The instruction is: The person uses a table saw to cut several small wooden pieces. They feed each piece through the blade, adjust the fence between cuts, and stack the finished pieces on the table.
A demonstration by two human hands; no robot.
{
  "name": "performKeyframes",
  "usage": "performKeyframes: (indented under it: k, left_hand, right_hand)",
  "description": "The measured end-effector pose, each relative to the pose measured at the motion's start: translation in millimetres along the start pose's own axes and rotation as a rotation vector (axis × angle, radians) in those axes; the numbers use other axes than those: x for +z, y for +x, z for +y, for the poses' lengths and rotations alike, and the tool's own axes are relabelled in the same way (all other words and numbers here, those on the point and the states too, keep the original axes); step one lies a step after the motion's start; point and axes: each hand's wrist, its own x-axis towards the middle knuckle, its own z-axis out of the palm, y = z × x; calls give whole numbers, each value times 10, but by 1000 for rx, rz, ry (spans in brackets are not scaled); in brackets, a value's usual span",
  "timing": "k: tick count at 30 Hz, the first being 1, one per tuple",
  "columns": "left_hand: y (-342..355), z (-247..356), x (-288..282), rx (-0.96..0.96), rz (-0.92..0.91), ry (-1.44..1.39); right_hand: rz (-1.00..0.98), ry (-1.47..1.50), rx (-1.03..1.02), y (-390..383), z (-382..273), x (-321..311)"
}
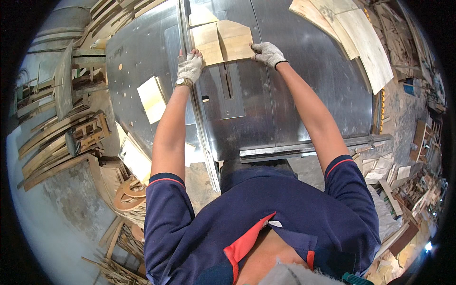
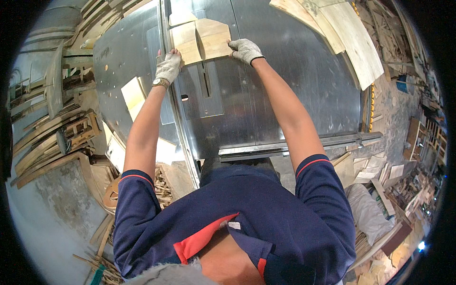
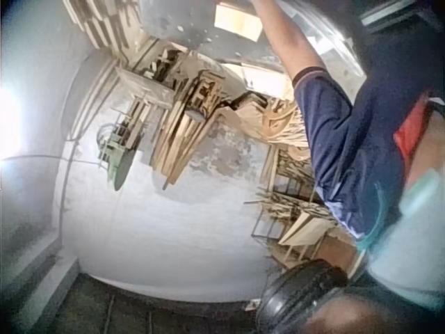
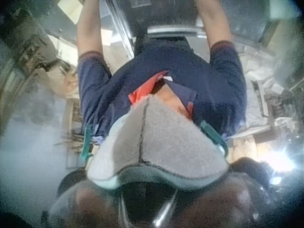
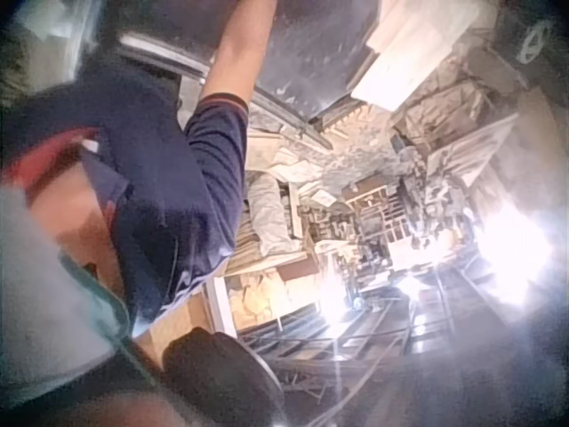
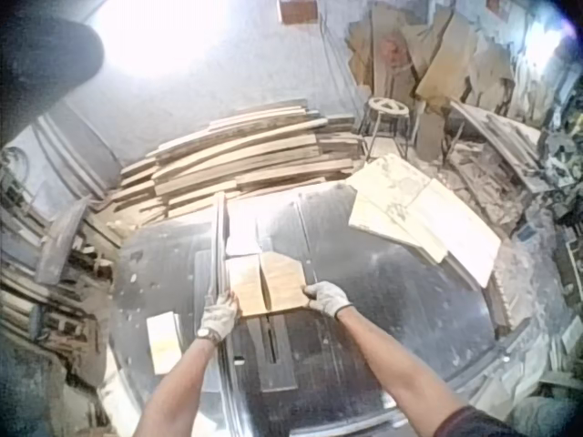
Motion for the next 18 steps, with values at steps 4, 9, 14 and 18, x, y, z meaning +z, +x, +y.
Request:
performKeyframes:
  k: [4,9,14,18]
  left_hand:
    - [108,-83,-74,7,-23,-19]
    - [304,-184,-37,14,7,25]
    - [666,-374,87,9,2,-14]
    - [903,-514,117,8,53,-2]
  right_hand:
    - [26,23,-22,175,29,-56]
    - [-2,-148,-8,243,-9,-121]
    - [-28,-314,29,41,-22,-98]
    - [-72,-369,87,-301,-20,-98]
